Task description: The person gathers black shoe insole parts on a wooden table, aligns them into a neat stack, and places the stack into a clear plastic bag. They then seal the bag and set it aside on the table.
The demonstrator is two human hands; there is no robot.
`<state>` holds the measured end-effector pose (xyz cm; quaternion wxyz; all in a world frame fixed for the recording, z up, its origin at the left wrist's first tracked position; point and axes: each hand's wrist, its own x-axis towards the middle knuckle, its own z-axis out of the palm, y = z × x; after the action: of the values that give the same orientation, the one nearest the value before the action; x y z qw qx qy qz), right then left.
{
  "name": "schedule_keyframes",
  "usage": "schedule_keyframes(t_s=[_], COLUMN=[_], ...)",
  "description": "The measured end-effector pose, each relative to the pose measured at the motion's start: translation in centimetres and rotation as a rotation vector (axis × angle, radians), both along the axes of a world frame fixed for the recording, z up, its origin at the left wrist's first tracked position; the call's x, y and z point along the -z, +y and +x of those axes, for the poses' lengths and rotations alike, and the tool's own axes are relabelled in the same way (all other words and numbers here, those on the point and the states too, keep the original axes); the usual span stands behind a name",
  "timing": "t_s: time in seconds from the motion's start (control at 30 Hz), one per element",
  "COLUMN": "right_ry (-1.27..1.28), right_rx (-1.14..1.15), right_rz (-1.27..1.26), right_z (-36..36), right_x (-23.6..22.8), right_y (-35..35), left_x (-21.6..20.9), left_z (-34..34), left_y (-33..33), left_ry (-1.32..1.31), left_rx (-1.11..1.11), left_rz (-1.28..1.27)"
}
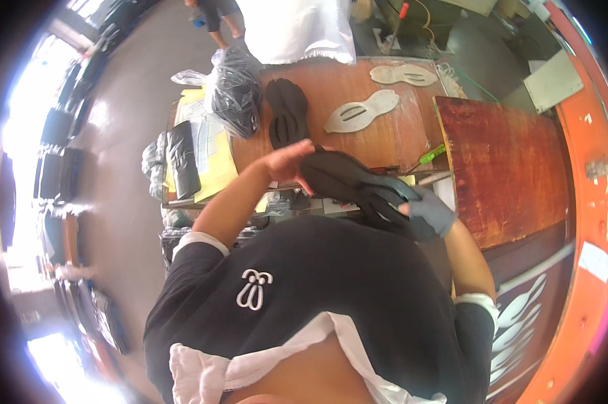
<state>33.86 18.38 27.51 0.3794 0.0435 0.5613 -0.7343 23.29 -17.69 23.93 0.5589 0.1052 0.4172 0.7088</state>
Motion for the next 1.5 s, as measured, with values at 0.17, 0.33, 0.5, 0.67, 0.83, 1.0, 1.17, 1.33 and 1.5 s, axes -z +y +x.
schedule_keyframes(t_s=[0.17, 0.33, 0.5, 0.67, 0.83, 1.0, 1.17, 1.33, 1.5], right_ry=[-0.058, -0.011, 0.003, -0.032, 0.008, -0.128, -0.191, -0.135, -0.12], right_rx=[0.096, 0.157, 0.308, 0.413, 0.422, 0.43, 0.463, 0.445, 0.394], right_rz=[-0.096, -0.053, -0.001, -0.218, 0.039, 0.077, 0.12, 0.019, 0.17], right_z=[-5.9, -10.2, -11.0, -10.4, -11.1, -11.3, -11.3, -11.3, -11.4], right_x=[-0.4, -0.3, 0.9, 1.1, 3.4, 6.9, 9.2, 9.3, 9.4], right_y=[-11.1, -19.8, -24.9, -25.9, -25.2, -24.8, -25.2, -24.9, -24.7], left_x=[-1.0, -0.7, -0.2, 0.8, 3.9, 8.0, 10.1, 9.6, 8.1], left_z=[-6.6, -12.9, -17.8, -19.2, -19.1, -18.2, -17.7, -17.3, -12.5], left_y=[-9.1, -14.5, -16.8, -17.1, -17.4, -16.7, -14.9, -14.4, -12.9], left_ry=[0.104, 0.047, 0.026, 0.082, -0.049, -0.069, 0.226, 0.676, 0.618], left_rx=[-0.208, -0.466, -0.413, -0.347, -0.502, -0.736, -0.814, -0.712, -1.082], left_rz=[0.016, 0.11, 0.049, 0.202, 0.371, 0.14, -0.314, -0.774, -0.659])
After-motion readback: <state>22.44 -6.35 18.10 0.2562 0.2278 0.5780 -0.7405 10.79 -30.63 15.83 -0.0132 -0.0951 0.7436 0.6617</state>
